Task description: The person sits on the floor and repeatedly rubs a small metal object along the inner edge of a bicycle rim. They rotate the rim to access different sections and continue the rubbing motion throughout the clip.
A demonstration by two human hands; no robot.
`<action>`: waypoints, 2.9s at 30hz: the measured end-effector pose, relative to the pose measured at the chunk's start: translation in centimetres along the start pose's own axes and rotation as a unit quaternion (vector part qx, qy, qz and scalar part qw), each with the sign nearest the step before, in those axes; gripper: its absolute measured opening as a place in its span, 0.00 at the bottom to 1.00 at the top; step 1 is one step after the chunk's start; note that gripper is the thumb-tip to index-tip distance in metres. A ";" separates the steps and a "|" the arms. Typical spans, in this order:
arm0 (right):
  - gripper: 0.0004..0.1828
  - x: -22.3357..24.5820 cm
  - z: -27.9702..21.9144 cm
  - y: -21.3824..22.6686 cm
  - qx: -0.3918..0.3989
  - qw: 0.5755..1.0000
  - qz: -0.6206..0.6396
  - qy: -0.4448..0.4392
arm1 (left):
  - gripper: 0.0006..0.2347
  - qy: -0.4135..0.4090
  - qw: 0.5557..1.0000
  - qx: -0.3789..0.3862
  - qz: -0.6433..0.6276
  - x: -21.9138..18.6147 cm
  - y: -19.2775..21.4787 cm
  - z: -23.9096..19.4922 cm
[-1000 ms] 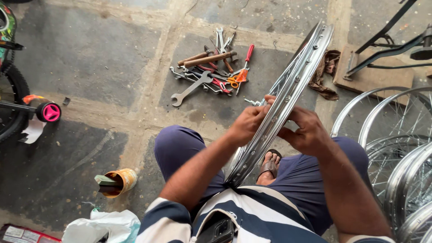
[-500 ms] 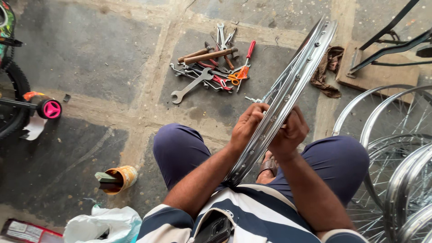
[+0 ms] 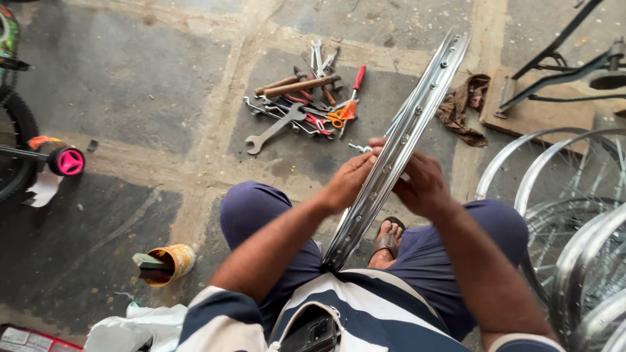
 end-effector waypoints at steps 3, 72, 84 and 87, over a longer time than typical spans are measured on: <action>0.13 -0.5 -1.9 -2.3 -0.140 0.983 -0.109 -0.052 | 0.14 -0.053 0.991 -0.117 -0.028 1.2 -0.9 -0.4; 0.12 -4.4 -7.7 -4.8 -0.180 0.771 0.540 -0.284 | 0.30 -0.236 0.930 -0.083 0.270 -10.2 -5.6 -3.3; 0.14 -2.7 -8.6 -2.4 -0.245 0.904 0.301 -0.179 | 0.43 -0.228 0.859 -0.110 0.444 -10.7 -6.5 -7.7; 0.12 -4.5 -7.5 -2.9 -0.174 0.909 0.292 -0.242 | 0.44 -0.266 0.839 -0.113 0.462 -10.6 -6.2 -8.3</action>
Point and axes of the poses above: each hand's wrist, its own z-axis towards the middle knuckle, its own y-axis out of the back of the hand, x = y × z, the point moved 3 cm from there along z, towards the middle knuckle, and after that the axes turned 8 degrees about -x, right-handed, at the moved point
